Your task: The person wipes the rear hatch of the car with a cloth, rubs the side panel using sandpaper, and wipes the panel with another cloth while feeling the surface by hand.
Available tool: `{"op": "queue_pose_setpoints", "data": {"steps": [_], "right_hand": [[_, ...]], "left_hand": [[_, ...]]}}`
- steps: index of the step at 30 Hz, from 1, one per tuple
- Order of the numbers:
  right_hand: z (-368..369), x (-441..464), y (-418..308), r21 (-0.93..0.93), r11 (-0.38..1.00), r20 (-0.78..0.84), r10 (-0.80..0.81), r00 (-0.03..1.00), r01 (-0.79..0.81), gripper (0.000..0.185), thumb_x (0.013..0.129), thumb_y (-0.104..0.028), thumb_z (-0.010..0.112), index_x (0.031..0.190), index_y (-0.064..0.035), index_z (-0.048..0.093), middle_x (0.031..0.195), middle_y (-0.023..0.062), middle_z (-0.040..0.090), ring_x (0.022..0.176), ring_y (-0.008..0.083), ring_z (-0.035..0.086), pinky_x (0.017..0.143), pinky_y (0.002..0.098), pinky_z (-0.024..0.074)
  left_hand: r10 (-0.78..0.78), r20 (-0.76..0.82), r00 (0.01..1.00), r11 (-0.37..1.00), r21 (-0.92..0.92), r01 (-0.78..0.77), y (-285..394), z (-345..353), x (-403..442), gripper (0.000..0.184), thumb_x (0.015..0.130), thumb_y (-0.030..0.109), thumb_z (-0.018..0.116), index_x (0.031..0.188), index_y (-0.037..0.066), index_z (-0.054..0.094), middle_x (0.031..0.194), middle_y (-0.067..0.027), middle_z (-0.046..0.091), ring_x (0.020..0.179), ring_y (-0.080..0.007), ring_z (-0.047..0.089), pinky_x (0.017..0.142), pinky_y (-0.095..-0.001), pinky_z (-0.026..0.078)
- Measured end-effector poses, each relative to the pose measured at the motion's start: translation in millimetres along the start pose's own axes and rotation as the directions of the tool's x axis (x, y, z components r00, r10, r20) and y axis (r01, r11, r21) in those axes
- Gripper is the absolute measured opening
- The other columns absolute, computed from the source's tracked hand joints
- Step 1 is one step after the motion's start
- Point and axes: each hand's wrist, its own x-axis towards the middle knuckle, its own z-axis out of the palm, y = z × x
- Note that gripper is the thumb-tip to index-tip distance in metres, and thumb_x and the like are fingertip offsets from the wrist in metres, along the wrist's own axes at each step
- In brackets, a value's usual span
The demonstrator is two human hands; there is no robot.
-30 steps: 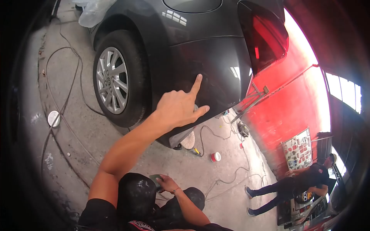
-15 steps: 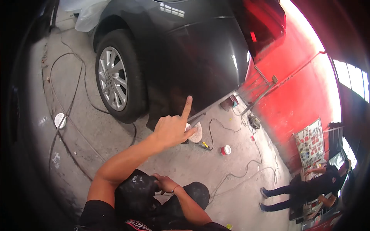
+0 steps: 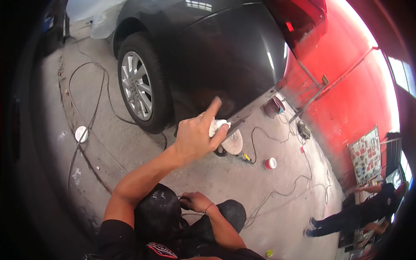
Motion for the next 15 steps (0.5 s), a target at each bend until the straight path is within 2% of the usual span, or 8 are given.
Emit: {"op": "queue_pose_setpoints", "data": {"steps": [2, 3, 5, 6, 9, 11, 13, 15], "right_hand": [[3.9, 0.7, 1.7, 0.005, 1.000, -0.004, -0.005, 1.000, 0.006, 0.025, 0.093, -0.031, 0.055, 0.104, -0.0104, 0.064, 0.095, 0.0202, 0.068, 0.088, 0.0419, 0.063, 0.078, 0.0466, 0.0499], [4.3, 1.5, 1.8, -0.006, 1.000, 0.013, -0.007, 1.000, 0.007, 0.025, 0.093, -0.031, 0.055, 0.104, -0.0104, 0.064, 0.095, 0.0202, 0.068, 0.088, 0.0419, 0.063, 0.078, 0.0466, 0.0499], [5.4, 2.9, -2.3, -0.066, 0.998, 0.013, 0.023, 1.000, -0.022, 0.028, 0.092, -0.031, 0.056, 0.110, -0.0114, 0.064, 0.090, 0.0183, 0.068, 0.084, 0.0391, 0.065, 0.077, 0.0444, 0.0507], [4.5, 3.2, -5.7, -0.070, 0.997, 0.019, 0.024, 1.000, -0.023, 0.028, 0.092, -0.031, 0.056, 0.110, -0.0114, 0.064, 0.090, 0.0183, 0.068, 0.084, 0.0391, 0.065, 0.077, 0.0444, 0.0507], [5.9, 4.7, -9.4, -0.030, 0.996, 0.035, 0.084, 0.996, -0.083, 0.027, 0.092, -0.026, 0.056, 0.115, -0.0142, 0.065, 0.084, 0.0155, 0.069, 0.078, 0.0347, 0.066, 0.074, 0.0406, 0.0518], [14.4, 7.9, 0.7, 0.041, 0.998, -0.043, -0.050, 0.998, 0.052, 0.027, 0.091, -0.019, 0.055, 0.116, -0.0159, 0.065, 0.082, 0.0134, 0.069, 0.073, 0.0299, 0.067, 0.072, 0.0370, 0.0524], [15.2, 9.0, 4.8, -0.014, 0.995, -0.050, -0.099, 0.994, 0.098, 0.027, 0.090, -0.016, 0.054, 0.114, -0.0156, 0.066, 0.081, 0.0131, 0.070, 0.073, 0.0284, 0.068, 0.072, 0.0361, 0.0525], [12.9, 8.9, 4.0, -0.065, 0.987, -0.052, -0.150, 0.987, 0.147, 0.026, 0.089, -0.014, 0.054, 0.112, -0.0152, 0.067, 0.081, 0.0128, 0.070, 0.073, 0.0270, 0.068, 0.072, 0.0351, 0.0526]], "left_hand": [[-0.216, 0.085, 0.973, 0.976, 0.025, 0.214, -6.9, -5.1, 0.4, 0.098, 0.086, 0.038, 0.064, 0.148, -0.013, 0.008, 0.066, -0.0205, 0.064, 0.056, -0.0359, 0.066, 0.052, -0.0422, 0.053], [-0.230, 0.071, 0.971, 0.973, 0.028, 0.229, -10.3, -8.4, 1.2, 0.098, 0.086, 0.038, 0.064, 0.148, -0.013, 0.008, 0.066, -0.0205, 0.064, 0.056, -0.0359, 0.066, 0.052, -0.0422, 0.053], [-0.421, 0.308, 0.853, 0.906, 0.114, 0.407, -14.4, -12.5, 2.8, 0.105, 0.087, 0.043, 0.062, 0.148, -0.013, -0.002, 0.066, -0.0227, 0.065, 0.058, -0.0389, 0.066, 0.055, -0.0451, 0.054], [-0.427, 0.304, 0.852, 0.904, 0.113, 0.413, -13.3, -13.6, 2.3, 0.105, 0.087, 0.043, 0.062, 0.148, -0.013, -0.002, 0.066, -0.0227, 0.065, 0.058, -0.0389, 0.066, 0.055, -0.0451, 0.054], [-0.383, 0.392, 0.837, 0.921, 0.090, 0.379, -6.0, -13.4, -4.0, 0.099, 0.087, 0.048, 0.060, 0.147, -0.014, 0.011, 0.070, -0.0244, 0.066, 0.061, -0.0410, 0.066, 0.058, -0.0480, 0.054], [-0.163, 0.292, 0.943, 0.984, -0.020, 0.176, -3.2, -8.2, -10.0, 0.089, 0.086, 0.047, 0.062, 0.141, -0.014, 0.027, 0.069, -0.0231, 0.065, 0.062, -0.0386, 0.067, 0.058, -0.0464, 0.054], [-0.061, 0.145, 0.988, 0.996, -0.062, 0.070, -2.1, -4.5, -8.2, 0.081, 0.086, 0.046, 0.063, 0.134, -0.014, 0.039, 0.068, -0.0213, 0.065, 0.061, -0.0358, 0.067, 0.057, -0.0444, 0.055], [-0.024, 0.058, 0.998, 1.000, -0.006, 0.024, 4.8, -17.9, -4.2, 0.086, 0.086, 0.045, 0.064, 0.143, -0.010, 0.030, 0.067, -0.0197, 0.064, 0.060, -0.0346, 0.067, 0.055, -0.0426, 0.055]]}}
